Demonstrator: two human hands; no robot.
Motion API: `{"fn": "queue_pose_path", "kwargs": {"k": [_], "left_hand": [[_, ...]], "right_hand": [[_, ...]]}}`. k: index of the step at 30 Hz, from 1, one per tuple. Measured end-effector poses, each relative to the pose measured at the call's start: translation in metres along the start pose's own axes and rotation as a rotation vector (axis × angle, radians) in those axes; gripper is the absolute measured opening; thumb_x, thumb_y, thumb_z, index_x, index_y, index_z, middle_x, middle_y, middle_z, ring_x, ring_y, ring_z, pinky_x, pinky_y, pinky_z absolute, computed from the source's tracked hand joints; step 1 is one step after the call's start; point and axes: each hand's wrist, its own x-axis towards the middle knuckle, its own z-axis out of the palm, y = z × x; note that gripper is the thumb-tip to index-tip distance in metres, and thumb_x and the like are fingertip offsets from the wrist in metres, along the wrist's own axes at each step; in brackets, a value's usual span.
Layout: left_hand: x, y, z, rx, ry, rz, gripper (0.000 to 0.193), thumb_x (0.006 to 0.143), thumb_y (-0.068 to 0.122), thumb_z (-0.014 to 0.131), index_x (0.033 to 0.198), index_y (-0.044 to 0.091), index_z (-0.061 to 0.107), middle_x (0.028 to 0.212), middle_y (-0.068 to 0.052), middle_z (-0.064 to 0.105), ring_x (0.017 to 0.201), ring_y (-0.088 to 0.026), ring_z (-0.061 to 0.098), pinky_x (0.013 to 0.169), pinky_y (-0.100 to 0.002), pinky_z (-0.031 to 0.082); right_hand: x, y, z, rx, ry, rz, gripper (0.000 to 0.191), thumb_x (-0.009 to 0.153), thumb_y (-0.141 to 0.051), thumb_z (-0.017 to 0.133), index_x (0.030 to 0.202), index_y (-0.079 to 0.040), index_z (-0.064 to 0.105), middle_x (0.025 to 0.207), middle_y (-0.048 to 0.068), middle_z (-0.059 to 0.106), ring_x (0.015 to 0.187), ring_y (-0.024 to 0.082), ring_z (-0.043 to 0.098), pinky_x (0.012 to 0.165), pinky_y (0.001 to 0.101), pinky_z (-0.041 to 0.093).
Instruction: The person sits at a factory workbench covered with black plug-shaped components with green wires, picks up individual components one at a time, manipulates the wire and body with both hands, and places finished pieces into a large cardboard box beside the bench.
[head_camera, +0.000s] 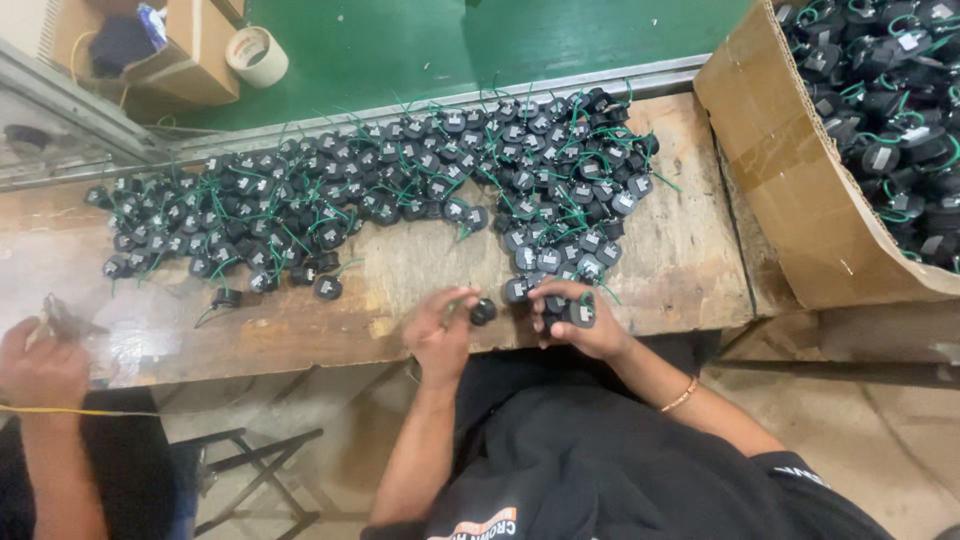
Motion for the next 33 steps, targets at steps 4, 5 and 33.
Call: {"fn": "queue_pose_path", "kwargs": {"k": [4,5,33], "left_hand": [[0.018,-0.029,-0.011,0.072,0.114,-0.265,0.021,0.090,-0.003,0.076,0.109,0.003,0.073,0.100,-0.012,0.077,0.089,-0.020,0.072,0.083,-0.035,0.058],[0.021,-0.031,-0.011,-0.003,0.133,-0.348,0.021,0.090,-0.001,0.075,0.111,0.003,0.074,0.100,-0.013,0.076,0.089,-0.021,0.070,0.082,-0.035,0.057],[-0.029,0.023,0.004,0.196,-0.261,0.405,0.029,0.073,0.000,0.081,0.100,0.007,0.075,0.105,-0.007,0.073,0.096,-0.029,0.072,0.083,-0.040,0.059]], "right_hand": [[0.001,-0.002,0.001,0.367,-0.022,-0.028,0.059,0.093,-0.033,0.082,0.133,-0.001,0.053,0.117,0.011,0.053,0.101,0.023,0.061,0.071,0.0340,0.058],[0.002,-0.003,0.001,0.419,-0.031,-0.046,0.058,0.094,-0.034,0.081,0.131,-0.001,0.052,0.118,0.011,0.052,0.101,0.023,0.061,0.071,0.0338,0.058],[0.015,0.001,0.032,-0.957,-0.140,-0.204,0.067,0.061,-0.046,0.094,0.102,-0.005,0.062,0.109,0.012,0.064,0.110,0.037,0.060,0.094,0.0446,0.048]]}}
